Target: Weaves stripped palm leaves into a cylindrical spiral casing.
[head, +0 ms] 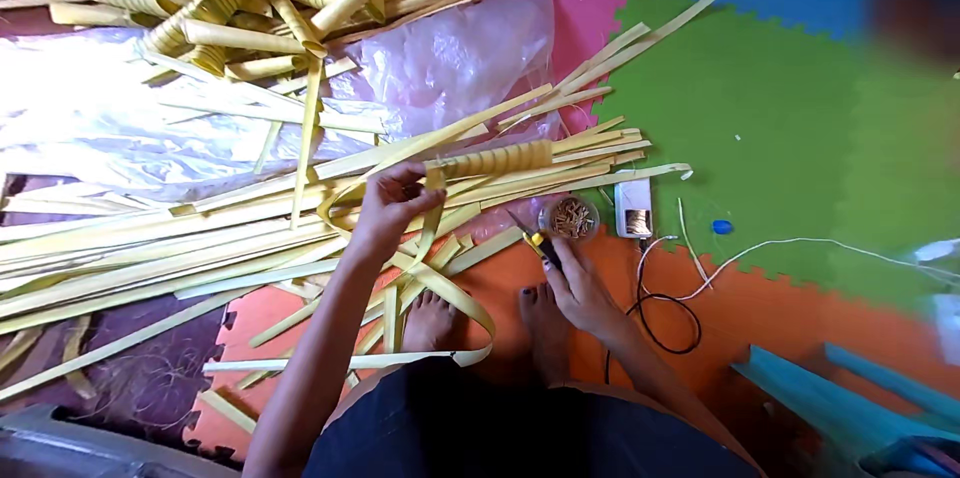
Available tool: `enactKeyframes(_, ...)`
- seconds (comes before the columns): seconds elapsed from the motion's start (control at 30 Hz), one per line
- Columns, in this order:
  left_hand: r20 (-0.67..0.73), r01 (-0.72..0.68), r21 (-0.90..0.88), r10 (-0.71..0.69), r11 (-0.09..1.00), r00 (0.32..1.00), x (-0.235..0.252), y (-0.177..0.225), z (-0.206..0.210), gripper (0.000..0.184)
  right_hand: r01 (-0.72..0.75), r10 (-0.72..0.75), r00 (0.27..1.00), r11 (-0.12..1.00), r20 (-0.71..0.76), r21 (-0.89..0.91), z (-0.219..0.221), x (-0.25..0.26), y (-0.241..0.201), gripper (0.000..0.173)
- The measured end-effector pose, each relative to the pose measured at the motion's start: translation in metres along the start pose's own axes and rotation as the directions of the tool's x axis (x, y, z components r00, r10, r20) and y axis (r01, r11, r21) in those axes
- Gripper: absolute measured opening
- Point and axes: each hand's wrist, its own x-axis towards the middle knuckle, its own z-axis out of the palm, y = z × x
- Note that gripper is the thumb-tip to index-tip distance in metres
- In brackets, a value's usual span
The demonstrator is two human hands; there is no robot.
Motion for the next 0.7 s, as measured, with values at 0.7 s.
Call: enactKeyframes(0.7, -0.169, -0.025, 0.734, 0.219, 0.679, 0.961, 0.070, 0.103, -0.031, 0.085, 0.148, -0.151, 0.950, 0.988, -0.274, -0.032, -0.020, 0.011, -0.027, 0.038)
